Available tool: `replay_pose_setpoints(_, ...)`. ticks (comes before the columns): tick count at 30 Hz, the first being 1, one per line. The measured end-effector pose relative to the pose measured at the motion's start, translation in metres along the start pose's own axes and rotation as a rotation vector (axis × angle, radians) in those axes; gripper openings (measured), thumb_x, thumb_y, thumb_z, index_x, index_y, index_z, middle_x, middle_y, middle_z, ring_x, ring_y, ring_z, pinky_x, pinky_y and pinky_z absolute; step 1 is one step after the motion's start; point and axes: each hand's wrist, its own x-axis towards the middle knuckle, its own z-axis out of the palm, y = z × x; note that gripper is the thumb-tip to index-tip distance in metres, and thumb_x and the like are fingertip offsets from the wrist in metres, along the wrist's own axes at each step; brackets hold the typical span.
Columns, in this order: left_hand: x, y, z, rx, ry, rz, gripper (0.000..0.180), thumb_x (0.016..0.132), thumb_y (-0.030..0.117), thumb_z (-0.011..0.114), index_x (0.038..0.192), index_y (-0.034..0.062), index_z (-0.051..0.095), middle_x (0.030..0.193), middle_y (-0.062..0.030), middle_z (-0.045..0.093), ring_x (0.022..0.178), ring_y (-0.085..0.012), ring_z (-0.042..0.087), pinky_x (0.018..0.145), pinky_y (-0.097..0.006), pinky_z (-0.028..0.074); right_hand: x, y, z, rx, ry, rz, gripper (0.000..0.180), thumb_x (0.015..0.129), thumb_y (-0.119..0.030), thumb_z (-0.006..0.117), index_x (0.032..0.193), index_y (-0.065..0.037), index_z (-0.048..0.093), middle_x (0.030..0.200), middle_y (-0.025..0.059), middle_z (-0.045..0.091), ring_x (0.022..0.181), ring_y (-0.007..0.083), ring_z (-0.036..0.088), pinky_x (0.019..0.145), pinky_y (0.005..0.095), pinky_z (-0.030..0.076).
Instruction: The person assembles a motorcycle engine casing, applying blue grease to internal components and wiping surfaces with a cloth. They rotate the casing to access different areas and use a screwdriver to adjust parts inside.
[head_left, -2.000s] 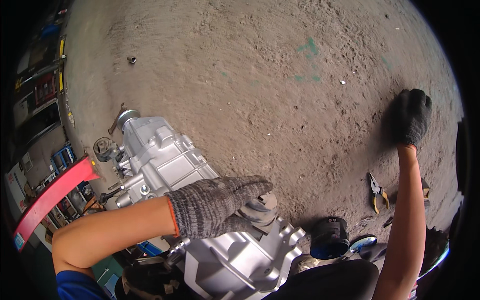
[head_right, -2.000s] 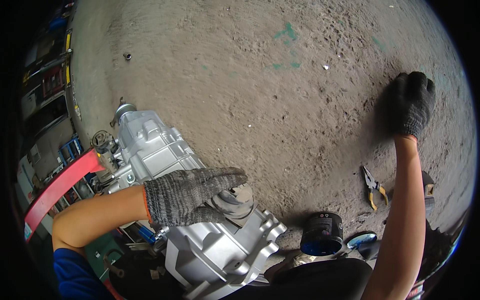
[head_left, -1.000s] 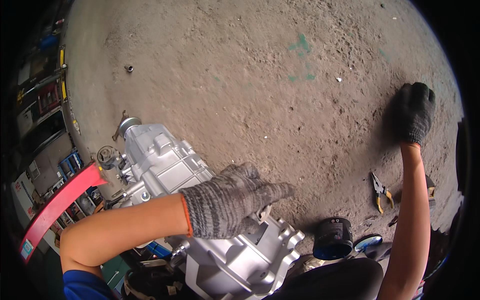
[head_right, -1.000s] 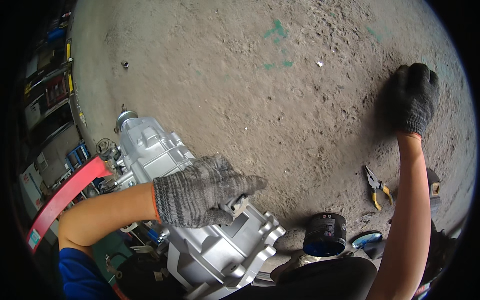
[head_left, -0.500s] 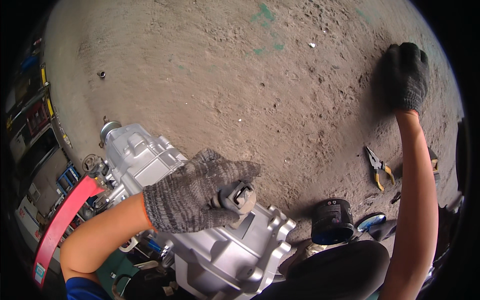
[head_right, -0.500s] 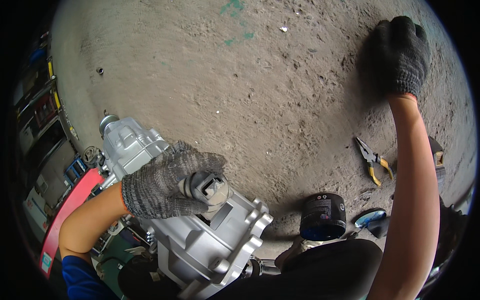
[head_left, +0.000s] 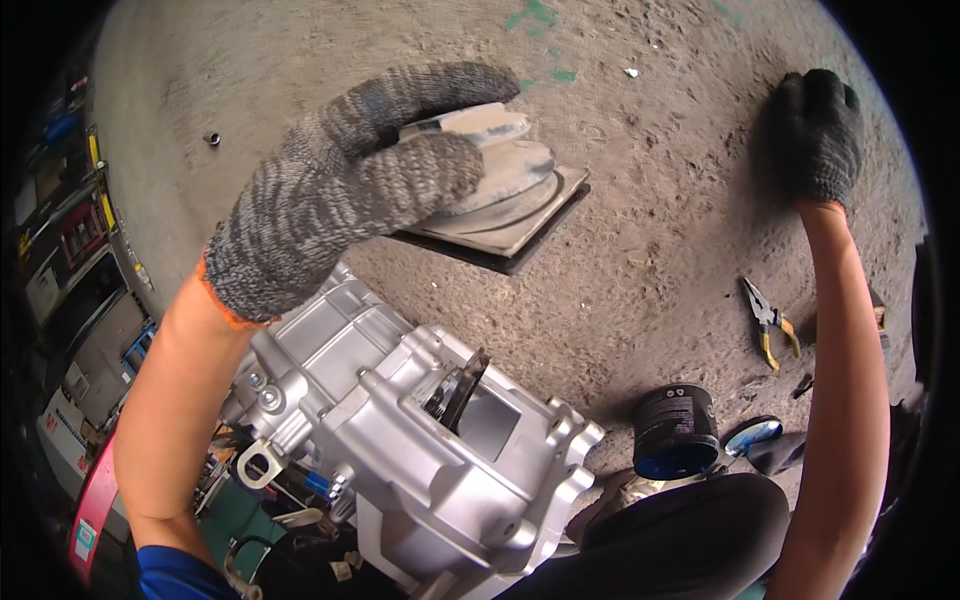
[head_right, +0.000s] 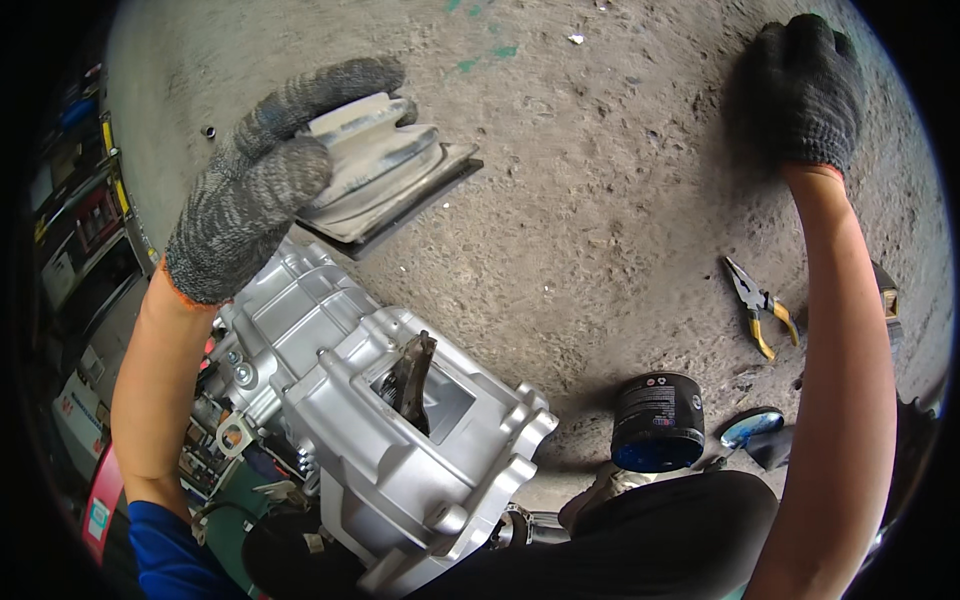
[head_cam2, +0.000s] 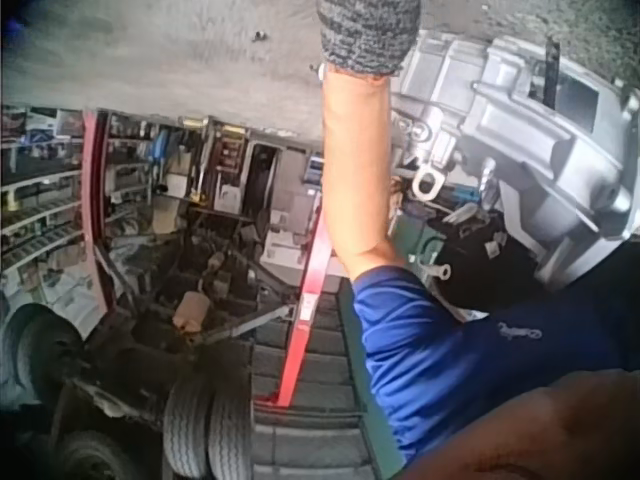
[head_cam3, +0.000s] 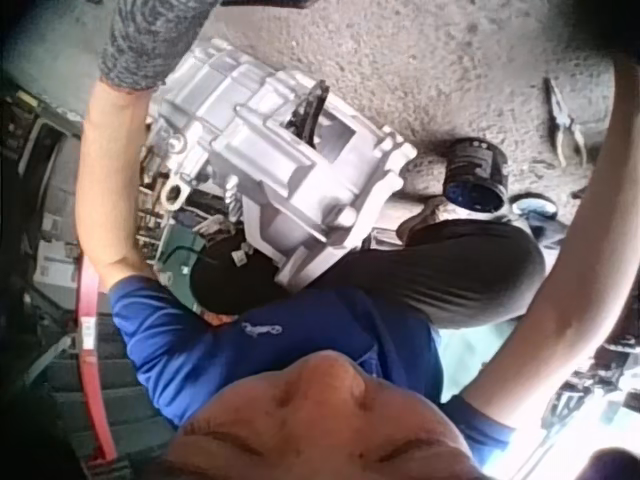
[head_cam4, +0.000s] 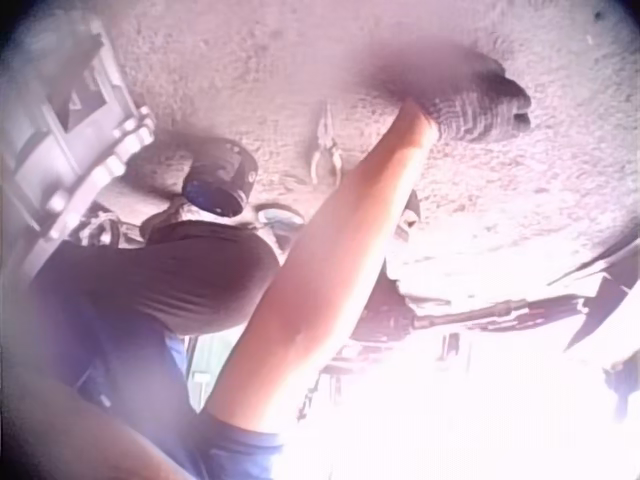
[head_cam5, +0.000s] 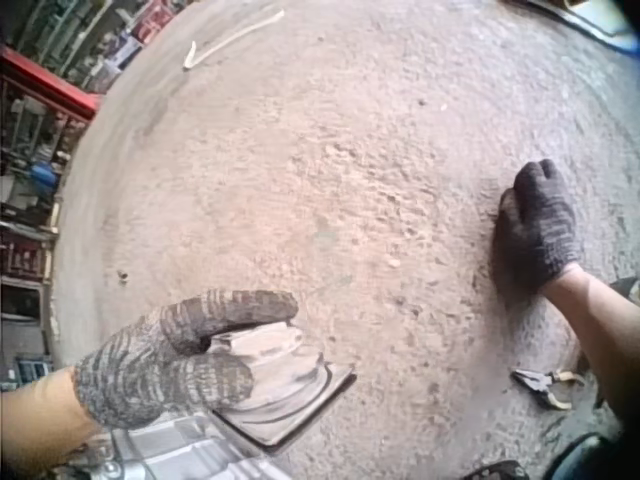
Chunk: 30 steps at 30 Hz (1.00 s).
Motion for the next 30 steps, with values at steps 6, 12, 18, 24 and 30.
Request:
replay_pose_setpoints(6,-0.031,-0.014,0.016,0.146,-0.136,-0.077,0.069,0.09,0.022,0.079,0.15,0.0057,0.049,0.142,-0.0108,0.059,0.134,-0.024,0.054,0.114,-0.038,0.044,0.004,0.002,-0.007,-0.013,-0.008,-0.047,0.027,0.097,-0.031,0.057,0.089,-0.006,0.064,0.091,0.0247,0.063,0.092,0.0474,0.058,0.08,0.056,0.046)
replay_pose_setpoints(12,-0.038,-0.032,0.023,0.108,-0.132,-0.049,0.062,0.093,0.02,0.077,0.147,0.0045,0.051,0.138,-0.0147,0.062,0.128,-0.0229,0.059,0.111,-0.037,0.046,0.004,0.019,-0.004,-0.084,-0.051,-0.024,0.027,0.096,-0.032,0.058,0.089,-0.007,0.063,0.093,0.0228,0.064,0.094,0.0461,0.058,0.082,0.0561,0.047)
replay_pose_setpoints(18,-0.046,-0.034,0.027,0.316,-0.106,-0.017,0.066,0.09,0.036,0.079,0.142,0.0027,0.055,0.134,-0.0199,0.064,0.125,-0.031,0.062,0.108,-0.04,0.049,0.012,0.023,0.004,-0.217,-0.058,-0.285,0.017,0.094,-0.025,0.059,0.092,-0.008,0.063,0.095,0.0189,0.063,0.095,0.0433,0.059,0.08,0.0537,0.048)
replay_pose_setpoints(24,-0.051,-0.007,0.029,0.233,0.025,0.051,0.076,0.086,0.048,0.075,0.138,-0.0032,0.056,0.126,-0.0263,0.067,0.117,-0.0373,0.066,0.104,-0.042,0.05,0.013,0.038,-0.007,-0.45,-0.022,-0.509,0.014,0.09,-0.022,0.061,0.089,-0.008,0.06,0.093,0.018,0.058,0.089,0.0403,0.058,0.077,0.0521,0.047)
replay_pose_setpoints(30,-0.072,-0.02,0.018,0.346,0.056,-0.004,0.056,0.093,0.042,0.072,0.125,-0.0026,0.065,0.121,-0.0237,0.068,0.11,-0.0356,0.067,0.096,-0.041,0.053,0.007,0.033,-0.009,-0.484,-0.014,-0.554,0.014,0.086,-0.021,0.062,0.086,-0.007,0.058,0.091,0.0178,0.056,0.088,0.039,0.057,0.077,0.0515,0.046)
